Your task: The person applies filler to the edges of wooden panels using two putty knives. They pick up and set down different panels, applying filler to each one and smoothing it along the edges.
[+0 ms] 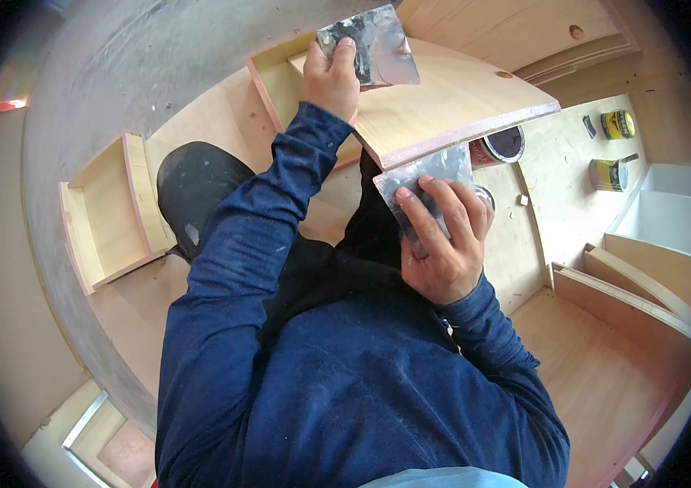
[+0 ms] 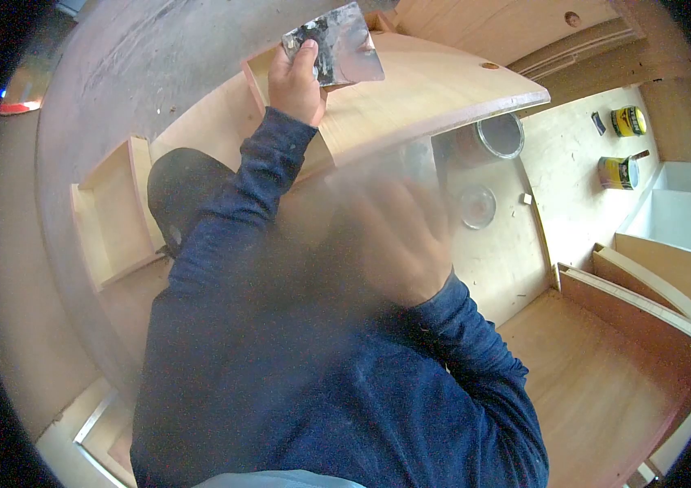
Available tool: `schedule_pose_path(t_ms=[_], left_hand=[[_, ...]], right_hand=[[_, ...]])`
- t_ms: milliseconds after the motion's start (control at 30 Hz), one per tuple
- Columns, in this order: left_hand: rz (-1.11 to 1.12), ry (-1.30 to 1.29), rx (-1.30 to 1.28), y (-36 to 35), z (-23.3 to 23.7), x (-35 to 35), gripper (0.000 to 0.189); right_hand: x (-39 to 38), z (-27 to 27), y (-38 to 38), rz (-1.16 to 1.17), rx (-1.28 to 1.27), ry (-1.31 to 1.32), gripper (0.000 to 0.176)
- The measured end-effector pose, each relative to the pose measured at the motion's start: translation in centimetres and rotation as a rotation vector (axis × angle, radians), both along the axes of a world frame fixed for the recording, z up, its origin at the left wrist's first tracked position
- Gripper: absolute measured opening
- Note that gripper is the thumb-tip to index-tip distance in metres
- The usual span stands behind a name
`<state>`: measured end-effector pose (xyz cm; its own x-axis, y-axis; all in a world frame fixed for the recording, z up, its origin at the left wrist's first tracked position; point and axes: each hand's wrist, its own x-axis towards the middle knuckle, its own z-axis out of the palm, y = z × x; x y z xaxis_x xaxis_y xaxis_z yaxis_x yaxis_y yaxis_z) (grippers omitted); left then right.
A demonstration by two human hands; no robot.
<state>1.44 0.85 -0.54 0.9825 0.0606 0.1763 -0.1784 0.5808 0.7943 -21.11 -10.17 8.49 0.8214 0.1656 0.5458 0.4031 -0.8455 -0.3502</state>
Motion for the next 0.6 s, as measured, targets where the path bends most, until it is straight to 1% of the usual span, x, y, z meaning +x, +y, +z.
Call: schedule_pose_path(t_ms=[33, 133, 267, 333, 433, 533, 600], left_hand=[[0.017, 0.027, -0.127, -0.2, 0.3, -0.2, 0.014], [0.025, 0.053, -0.084, 0.1, 0.7, -0.6, 0.014], [0.038, 0.027, -0.098, 0.0, 0.3, -0.4, 0.014], [0.071, 0.02, -0.04, 0.1, 0.2, -0.2, 0.014], [0.066, 0.053, -0.093, -0.1, 0.2, -0.3, 0.013], [0.067, 0.048, -0.076, 0.0, 0.1, -0.3, 0.014], [0.041, 0.066, -0.101, 0.2, -0.1, 0.0, 0.015]], right_hand=[[0.1, 0.1, 0.1, 0.001, -0.001, -0.003, 0.064], [0.2, 0.3, 0.4, -0.009, -0.022, 0.001, 0.064], [0.4, -0.2, 0.3, 0.0, 0.0, 0.022, 0.064], [0.2, -0.7, 0.0, -0.003, -0.004, 0.018, 0.064], [-0.4, -0.6, -0.7, -0.008, -0.06, 0.012, 0.065], [-0.3, -0.1, -1.3, 0.01, -0.01, 0.056, 0.064], [0.1, -0.6, -2.1, -0.022, -0.012, 0.0, 0.063]])
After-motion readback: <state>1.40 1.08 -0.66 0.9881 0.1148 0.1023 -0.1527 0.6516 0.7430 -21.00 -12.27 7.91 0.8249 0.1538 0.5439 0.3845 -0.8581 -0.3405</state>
